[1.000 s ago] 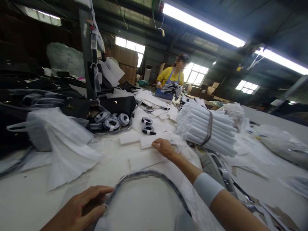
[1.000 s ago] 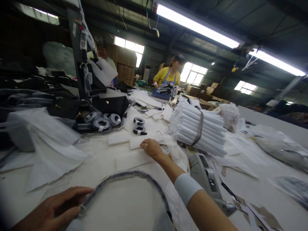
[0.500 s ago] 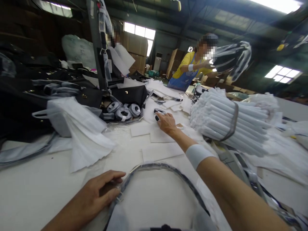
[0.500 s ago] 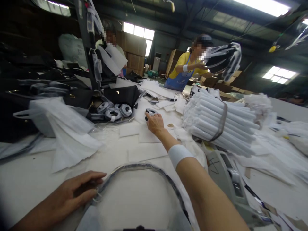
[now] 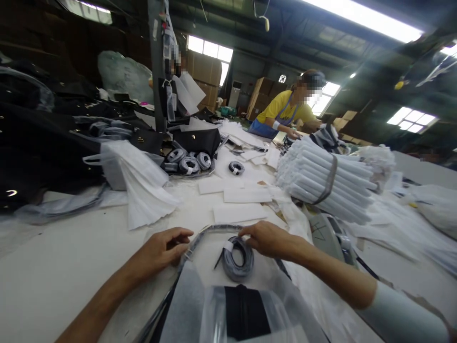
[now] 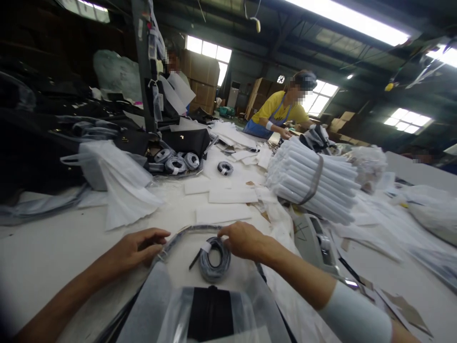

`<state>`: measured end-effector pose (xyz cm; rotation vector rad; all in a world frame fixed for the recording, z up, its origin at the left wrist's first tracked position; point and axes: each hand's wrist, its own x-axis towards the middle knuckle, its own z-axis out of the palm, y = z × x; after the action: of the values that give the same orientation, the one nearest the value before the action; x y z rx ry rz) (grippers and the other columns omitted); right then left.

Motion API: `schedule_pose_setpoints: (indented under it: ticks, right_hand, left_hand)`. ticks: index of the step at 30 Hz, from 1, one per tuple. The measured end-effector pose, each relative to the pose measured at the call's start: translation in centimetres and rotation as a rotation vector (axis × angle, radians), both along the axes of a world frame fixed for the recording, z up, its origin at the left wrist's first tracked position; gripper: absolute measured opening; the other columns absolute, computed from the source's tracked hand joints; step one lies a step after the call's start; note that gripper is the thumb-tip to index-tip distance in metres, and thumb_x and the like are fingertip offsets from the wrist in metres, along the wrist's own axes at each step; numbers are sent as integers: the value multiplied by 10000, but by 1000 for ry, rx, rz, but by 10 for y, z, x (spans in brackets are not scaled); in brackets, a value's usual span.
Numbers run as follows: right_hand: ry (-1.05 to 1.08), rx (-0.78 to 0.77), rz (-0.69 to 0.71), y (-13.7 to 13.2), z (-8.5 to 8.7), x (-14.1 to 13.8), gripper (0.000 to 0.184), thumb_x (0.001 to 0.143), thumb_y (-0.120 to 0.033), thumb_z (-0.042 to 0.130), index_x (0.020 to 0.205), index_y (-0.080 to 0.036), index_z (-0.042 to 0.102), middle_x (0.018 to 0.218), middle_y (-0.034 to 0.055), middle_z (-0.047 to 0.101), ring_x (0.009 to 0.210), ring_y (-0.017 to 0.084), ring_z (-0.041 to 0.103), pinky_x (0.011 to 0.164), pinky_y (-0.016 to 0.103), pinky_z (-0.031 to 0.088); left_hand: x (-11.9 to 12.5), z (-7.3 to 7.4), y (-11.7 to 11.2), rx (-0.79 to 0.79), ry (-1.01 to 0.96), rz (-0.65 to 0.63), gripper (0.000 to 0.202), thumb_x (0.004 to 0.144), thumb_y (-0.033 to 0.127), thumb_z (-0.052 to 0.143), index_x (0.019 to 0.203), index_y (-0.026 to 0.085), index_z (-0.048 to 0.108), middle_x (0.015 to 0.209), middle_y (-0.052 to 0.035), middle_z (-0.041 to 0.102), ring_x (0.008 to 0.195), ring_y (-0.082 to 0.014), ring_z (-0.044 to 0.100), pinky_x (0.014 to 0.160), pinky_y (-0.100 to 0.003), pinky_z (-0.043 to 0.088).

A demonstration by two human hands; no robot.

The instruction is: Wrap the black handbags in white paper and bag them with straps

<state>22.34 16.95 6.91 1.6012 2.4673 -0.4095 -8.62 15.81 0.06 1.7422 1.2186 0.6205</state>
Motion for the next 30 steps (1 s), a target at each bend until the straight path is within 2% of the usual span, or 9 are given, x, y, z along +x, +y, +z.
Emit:
schedule_pose_setpoints:
  ticks: [2,6,10,13,17,19,22,25,30]
  right_hand:
    - [-18,29,24,-2,0,4,387,785,-167,587,1130,-292,712,974,52,732,911,244,670,783,311,451]
    - [78,126,133,-6,5,-7,409,799,-214,626,1202,-273,662,1138,59,669,1004,229,628,852,307,446]
    - [49,136,295,-8,-17,-24,189,896,-230,561,1022,-224,702,987,63,690,931,208,623,764,279,444]
    - [23,166,175,-4,-34,-27,172,919,-261,543,910,-191,700,910,75,686,846,200,634,710,273,435]
    - [64,210,32,4,-40,-25,147,903,-267,571,938,-193,692,950,76,672,875,209,623,748,289,442]
    - [74,280,32,10,-40,-25,163,884,-260,592,1006,-186,671,1025,92,651,973,239,587,811,319,444]
    - [88,312,22,17,-42,-25,285,849,-278,628,1114,-171,629,1103,113,620,1040,264,544,877,356,435]
    - [110,232,17,19,-46,-25,248,847,-285,616,1066,-175,659,1033,98,638,998,244,563,859,330,441]
    - [253,212,-4,16,-54,-28,250,795,-277,660,1017,-168,696,973,82,662,923,220,600,814,299,456]
  left_hand:
    - [-1,-1,0,-13,-16,7,423,839,469,560,1157,203,647,1089,-40,719,1029,-220,662,906,-313,513]
    - [-3,-5,2,12,-22,9,415,837,464,565,1142,195,650,1102,-46,715,1041,-220,659,933,-324,505]
    - [-6,-5,3,34,-27,22,416,856,469,539,1143,188,646,1148,-64,701,1070,-225,649,961,-334,494]
    - [1,5,6,67,32,18,415,863,464,515,1147,190,644,1169,-75,690,1078,-235,643,937,-343,508]
    - [35,19,23,233,219,-95,407,842,361,512,1204,207,619,1255,-73,649,1173,-239,583,1006,-366,453]
    - [57,18,35,292,300,-164,463,820,314,526,1263,190,583,1317,-86,614,1219,-237,553,1062,-365,399]
    - [84,12,47,298,361,-213,468,785,304,574,1242,205,597,1262,-86,646,1162,-253,584,1018,-368,419]
    - [96,10,45,307,384,-216,374,803,331,564,1156,228,632,1132,-70,687,1054,-255,618,931,-363,444]
    - [97,13,28,278,518,-139,352,765,391,610,1084,243,622,1034,-47,670,983,-251,613,827,-339,435]
